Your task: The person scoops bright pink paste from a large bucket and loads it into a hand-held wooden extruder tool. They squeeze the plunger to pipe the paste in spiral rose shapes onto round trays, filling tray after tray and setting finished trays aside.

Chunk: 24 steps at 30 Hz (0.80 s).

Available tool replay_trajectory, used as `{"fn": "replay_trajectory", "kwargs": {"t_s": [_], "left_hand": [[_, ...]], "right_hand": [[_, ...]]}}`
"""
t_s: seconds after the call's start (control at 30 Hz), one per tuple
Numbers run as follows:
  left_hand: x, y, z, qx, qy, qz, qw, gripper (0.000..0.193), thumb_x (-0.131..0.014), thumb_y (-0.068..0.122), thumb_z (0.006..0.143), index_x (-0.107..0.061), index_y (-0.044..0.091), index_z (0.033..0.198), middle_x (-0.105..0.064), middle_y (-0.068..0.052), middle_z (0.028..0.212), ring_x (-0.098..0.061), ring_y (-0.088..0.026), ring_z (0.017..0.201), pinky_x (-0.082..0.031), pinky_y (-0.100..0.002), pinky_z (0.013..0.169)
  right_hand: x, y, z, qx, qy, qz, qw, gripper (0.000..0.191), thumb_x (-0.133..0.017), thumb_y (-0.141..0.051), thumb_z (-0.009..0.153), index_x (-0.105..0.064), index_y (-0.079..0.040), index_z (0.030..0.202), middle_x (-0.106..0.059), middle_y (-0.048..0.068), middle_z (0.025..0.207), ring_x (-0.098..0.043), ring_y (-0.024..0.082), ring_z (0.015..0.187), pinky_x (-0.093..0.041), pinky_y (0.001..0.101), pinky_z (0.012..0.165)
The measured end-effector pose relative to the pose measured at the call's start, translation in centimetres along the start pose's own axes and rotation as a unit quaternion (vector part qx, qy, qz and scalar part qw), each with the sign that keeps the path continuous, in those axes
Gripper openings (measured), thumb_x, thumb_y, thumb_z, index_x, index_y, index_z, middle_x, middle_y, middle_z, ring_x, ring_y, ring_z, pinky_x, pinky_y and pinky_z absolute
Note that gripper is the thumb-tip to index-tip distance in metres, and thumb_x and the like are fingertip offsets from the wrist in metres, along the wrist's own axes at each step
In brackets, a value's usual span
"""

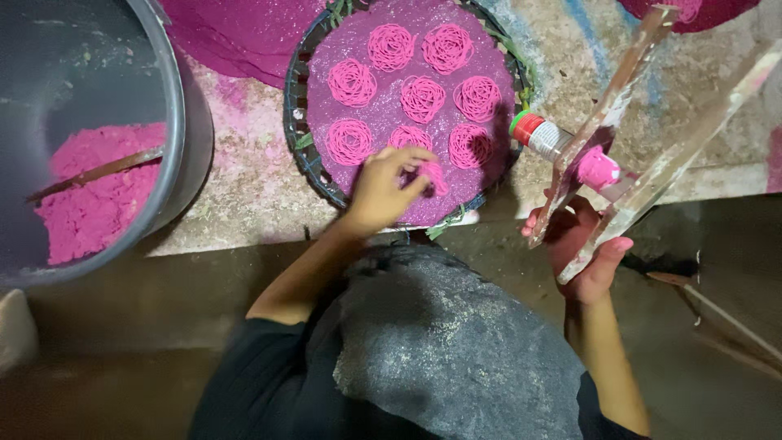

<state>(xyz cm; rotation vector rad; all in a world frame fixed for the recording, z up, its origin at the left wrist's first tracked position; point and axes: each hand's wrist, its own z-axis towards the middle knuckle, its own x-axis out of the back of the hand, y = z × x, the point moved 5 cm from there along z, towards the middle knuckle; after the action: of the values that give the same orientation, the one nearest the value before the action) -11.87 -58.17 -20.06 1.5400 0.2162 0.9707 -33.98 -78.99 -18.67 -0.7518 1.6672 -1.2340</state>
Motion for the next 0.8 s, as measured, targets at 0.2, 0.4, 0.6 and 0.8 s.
{"fn": "replay_trajectory", "kwargs": {"t_s": [0.2,0.4,0.6,0.8], "left_hand": [[17.6,1.4,-9.0,-0.010,0.243,-0.385,0.890,0.026,-0.053,0.012,0.106,-0.062,0.004,0.129,-0.067,-0.015,0.122,-0.066,-0.020,0.101,-0.058,-0.033,0.086],[24.2,2.7,-10.9,-0.166,0.308,-0.485,0.801,0.057,-0.054,0.040,0.102,-0.048,0.004,0.145,-0.056,-0.015,0.139,-0.055,-0.023,0.124,-0.045,-0.037,0.105],[5.2,3.9,2.6,-0.087,-0.047,-0.691,0.716,0.093,-0.055,0.068,0.097,-0.034,0.004,0.161,-0.046,-0.015,0.157,-0.044,-0.025,0.147,-0.032,-0.041,0.125],[-2.3,5.2,7.5,-0.121,-0.107,-0.804,0.572,0.067,-0.057,0.061,0.100,-0.052,0.011,0.144,-0.063,-0.007,0.119,-0.060,-0.024,0.127,-0.043,-0.043,0.121]], "right_hand": [[1.2,-0.7,1.2,-0.020,-0.020,0.005,1.000,0.126,-0.044,-0.099,0.077,-0.043,0.005,0.149,-0.057,0.018,0.123,-0.057,0.033,0.109,-0.046,0.0475,0.095],[2.2,-1.1,3.8,-0.075,-0.117,-0.061,0.988,0.122,-0.042,-0.098,0.079,-0.042,0.002,0.150,-0.060,0.016,0.123,-0.058,0.028,0.109,-0.046,0.0453,0.095],[1.4,-2.2,4.9,-0.294,-0.285,-0.058,0.910,0.098,-0.044,-0.082,0.088,-0.047,-0.001,0.143,-0.068,0.021,0.121,-0.069,0.034,0.107,-0.053,0.0498,0.095],[2.8,-6.3,4.6,-0.473,-0.203,-0.200,0.834,0.081,-0.036,-0.068,0.089,-0.058,-0.005,0.135,-0.076,0.020,0.110,-0.072,0.032,0.100,-0.056,0.0451,0.093]]}}
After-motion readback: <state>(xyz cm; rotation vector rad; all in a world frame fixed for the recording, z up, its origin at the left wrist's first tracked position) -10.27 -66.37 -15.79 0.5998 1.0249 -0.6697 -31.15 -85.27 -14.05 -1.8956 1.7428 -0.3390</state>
